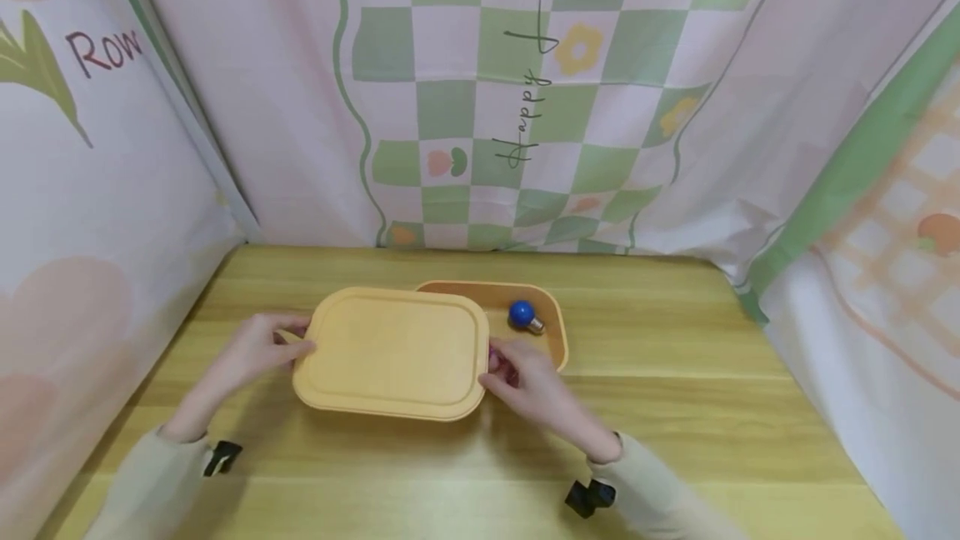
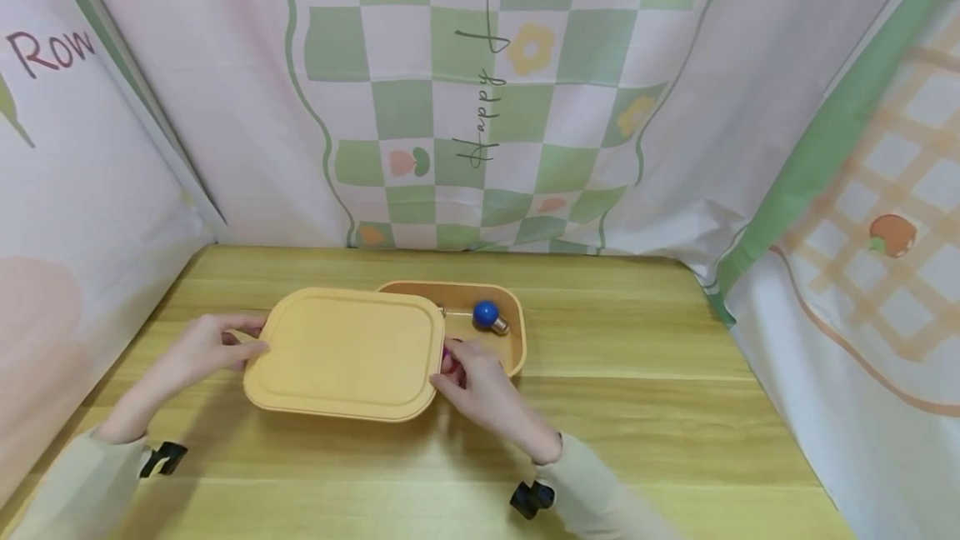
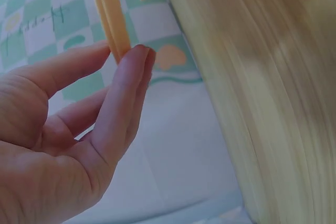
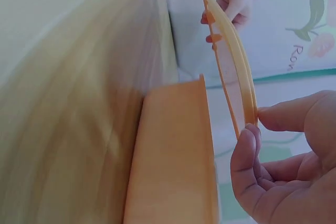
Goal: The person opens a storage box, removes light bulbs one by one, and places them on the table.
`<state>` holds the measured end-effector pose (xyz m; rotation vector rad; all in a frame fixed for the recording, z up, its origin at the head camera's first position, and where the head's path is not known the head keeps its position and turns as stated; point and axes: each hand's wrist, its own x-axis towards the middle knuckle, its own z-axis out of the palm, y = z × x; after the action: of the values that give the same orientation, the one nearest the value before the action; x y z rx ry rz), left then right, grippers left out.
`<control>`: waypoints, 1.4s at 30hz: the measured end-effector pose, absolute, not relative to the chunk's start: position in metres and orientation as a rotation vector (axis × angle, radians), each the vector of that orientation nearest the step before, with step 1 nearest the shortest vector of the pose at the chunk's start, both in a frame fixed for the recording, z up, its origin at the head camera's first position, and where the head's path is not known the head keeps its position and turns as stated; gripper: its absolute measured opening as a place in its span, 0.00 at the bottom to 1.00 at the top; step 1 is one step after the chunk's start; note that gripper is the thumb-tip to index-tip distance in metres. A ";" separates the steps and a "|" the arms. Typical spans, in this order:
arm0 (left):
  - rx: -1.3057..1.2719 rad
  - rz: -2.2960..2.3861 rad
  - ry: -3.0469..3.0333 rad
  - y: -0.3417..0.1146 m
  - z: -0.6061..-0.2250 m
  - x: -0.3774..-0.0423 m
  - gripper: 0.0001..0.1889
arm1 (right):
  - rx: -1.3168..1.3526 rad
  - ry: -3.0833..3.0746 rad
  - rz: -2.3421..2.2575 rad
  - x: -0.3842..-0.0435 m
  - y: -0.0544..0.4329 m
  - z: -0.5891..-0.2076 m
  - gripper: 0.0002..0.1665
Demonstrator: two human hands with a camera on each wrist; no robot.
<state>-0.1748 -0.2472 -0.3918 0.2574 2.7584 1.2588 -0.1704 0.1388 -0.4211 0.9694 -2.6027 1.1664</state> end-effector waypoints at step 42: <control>-0.105 1.092 2.637 -0.350 -0.397 -0.148 0.26 | 0.903 -2.675 1.806 -0.147 0.037 -0.443 0.36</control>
<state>-0.1484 -0.3495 -0.3967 -0.1051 2.6371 1.0923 -0.1470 0.0368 -0.4430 0.9027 -2.6746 1.8055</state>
